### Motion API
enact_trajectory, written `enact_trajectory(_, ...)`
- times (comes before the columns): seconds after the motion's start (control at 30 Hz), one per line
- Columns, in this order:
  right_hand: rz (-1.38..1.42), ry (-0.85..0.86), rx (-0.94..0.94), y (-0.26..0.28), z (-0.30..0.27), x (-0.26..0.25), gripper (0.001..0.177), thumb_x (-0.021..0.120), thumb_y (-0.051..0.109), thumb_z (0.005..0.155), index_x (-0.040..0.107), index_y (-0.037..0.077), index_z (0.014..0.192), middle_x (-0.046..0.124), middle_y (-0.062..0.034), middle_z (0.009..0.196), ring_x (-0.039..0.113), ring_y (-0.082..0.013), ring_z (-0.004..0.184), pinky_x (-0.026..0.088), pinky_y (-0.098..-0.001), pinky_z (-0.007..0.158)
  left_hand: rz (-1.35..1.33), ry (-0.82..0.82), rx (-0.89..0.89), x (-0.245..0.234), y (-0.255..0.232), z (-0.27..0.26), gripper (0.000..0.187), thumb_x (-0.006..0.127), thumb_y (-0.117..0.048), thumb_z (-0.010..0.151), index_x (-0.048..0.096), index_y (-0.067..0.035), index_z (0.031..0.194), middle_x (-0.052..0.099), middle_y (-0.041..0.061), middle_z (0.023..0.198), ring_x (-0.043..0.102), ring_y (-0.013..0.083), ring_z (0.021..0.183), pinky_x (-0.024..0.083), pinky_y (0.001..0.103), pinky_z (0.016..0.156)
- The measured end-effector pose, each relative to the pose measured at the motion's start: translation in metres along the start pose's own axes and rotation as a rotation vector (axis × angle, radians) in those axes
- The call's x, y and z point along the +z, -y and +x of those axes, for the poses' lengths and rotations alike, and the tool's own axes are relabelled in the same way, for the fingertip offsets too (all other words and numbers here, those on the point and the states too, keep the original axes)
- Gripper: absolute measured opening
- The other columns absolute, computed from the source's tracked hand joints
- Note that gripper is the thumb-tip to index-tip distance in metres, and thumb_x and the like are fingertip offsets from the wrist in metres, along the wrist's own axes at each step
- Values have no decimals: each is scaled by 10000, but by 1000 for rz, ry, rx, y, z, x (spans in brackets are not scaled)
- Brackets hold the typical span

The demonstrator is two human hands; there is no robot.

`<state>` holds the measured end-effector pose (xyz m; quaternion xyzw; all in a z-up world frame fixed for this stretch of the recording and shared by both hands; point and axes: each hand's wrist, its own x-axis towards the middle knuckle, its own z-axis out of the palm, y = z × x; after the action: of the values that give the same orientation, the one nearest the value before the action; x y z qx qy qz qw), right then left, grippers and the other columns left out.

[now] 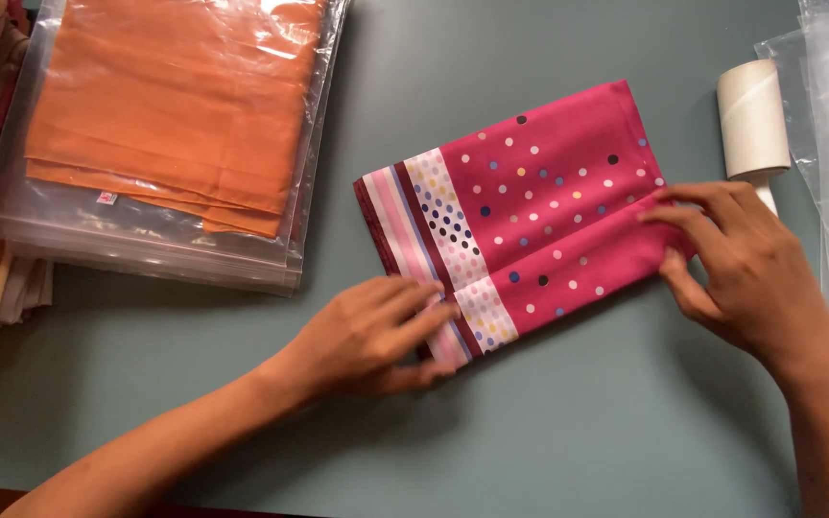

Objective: Lint-rolling a piece of pink patterned fabric and placing it into a clear plastic zip-lock bag.

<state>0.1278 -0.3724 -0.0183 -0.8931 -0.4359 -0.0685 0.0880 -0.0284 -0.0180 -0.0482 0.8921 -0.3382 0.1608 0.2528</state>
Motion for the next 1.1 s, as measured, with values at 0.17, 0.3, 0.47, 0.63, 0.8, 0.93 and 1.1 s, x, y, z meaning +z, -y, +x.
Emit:
enact_trajectory(0.17, 32, 55, -80, -11, 19, 17, 562, 644, 45, 848, 634, 41, 1409, 657, -118, 1316, 574, -333, 1229, 504, -453, 1074, -96, 86, -209, -2, 8, 10, 383, 689, -280, 983, 630, 7, 1229, 644, 135, 1070, 603, 292, 894, 526, 408, 802)
enact_trajectory(0.3, 48, 103, 12, -18, 17, 24, 462, 670, 151, 822, 714, 122, 1281, 644, -101, 1069, 579, -315, 1081, 536, -434, 901, -137, 88, -298, 2, 11, 8, 267, 749, -261, 929, 679, -18, 1013, 640, 92, 1025, 579, 253, 882, 526, 384, 734)
enact_trajectory(0.47, 164, 217, 199, -29, 12, 20, 323, 685, 191, 802, 701, 101, 1112, 658, -29, 1096, 551, -255, 1035, 518, -412, 809, -166, 188, -358, 0, 14, 9, 331, 800, -341, 873, 652, -45, 878, 639, 66, 1028, 569, 233, 894, 516, 369, 701)
enact_trajectory(0.63, 296, 270, 387, -33, 6, 20, 220, 638, 130, 926, 700, 109, 1135, 676, -38, 941, 578, -208, 1029, 485, -383, 817, -271, 270, -433, -3, 19, 9, 276, 724, -282, 944, 626, -76, 787, 648, 72, 1104, 585, 241, 946, 502, 373, 769)
enact_trajectory(0.8, 285, 328, 457, -24, 7, 14, 272, 561, 176, 987, 705, 165, 1218, 727, -29, 1035, 629, -224, 846, 475, -386, 824, -289, 229, -559, -7, 18, 17, 163, 707, -227, 928, 645, -96, 855, 669, 15, 893, 623, 190, 843, 501, 352, 693)
enact_trajectory(0.93, 295, 408, 567, -19, 6, 9, 292, 546, 203, 998, 666, 184, 1264, 743, -18, 1036, 583, -272, 679, 474, -390, 784, -255, 179, -530, -5, 17, 19, 197, 710, -186, 917, 564, -80, 839, 620, 36, 844, 585, 219, 794, 471, 372, 638)
enact_trajectory(1.1, 240, 196, 328, -20, 0, 18, 353, 585, 90, 1014, 659, 114, 1358, 650, -89, 1036, 623, -272, 892, 486, -427, 796, -211, 228, -407, -7, 16, 23, 114, 580, -117, 938, 615, -101, 1045, 609, 61, 856, 560, 255, 796, 491, 393, 680)
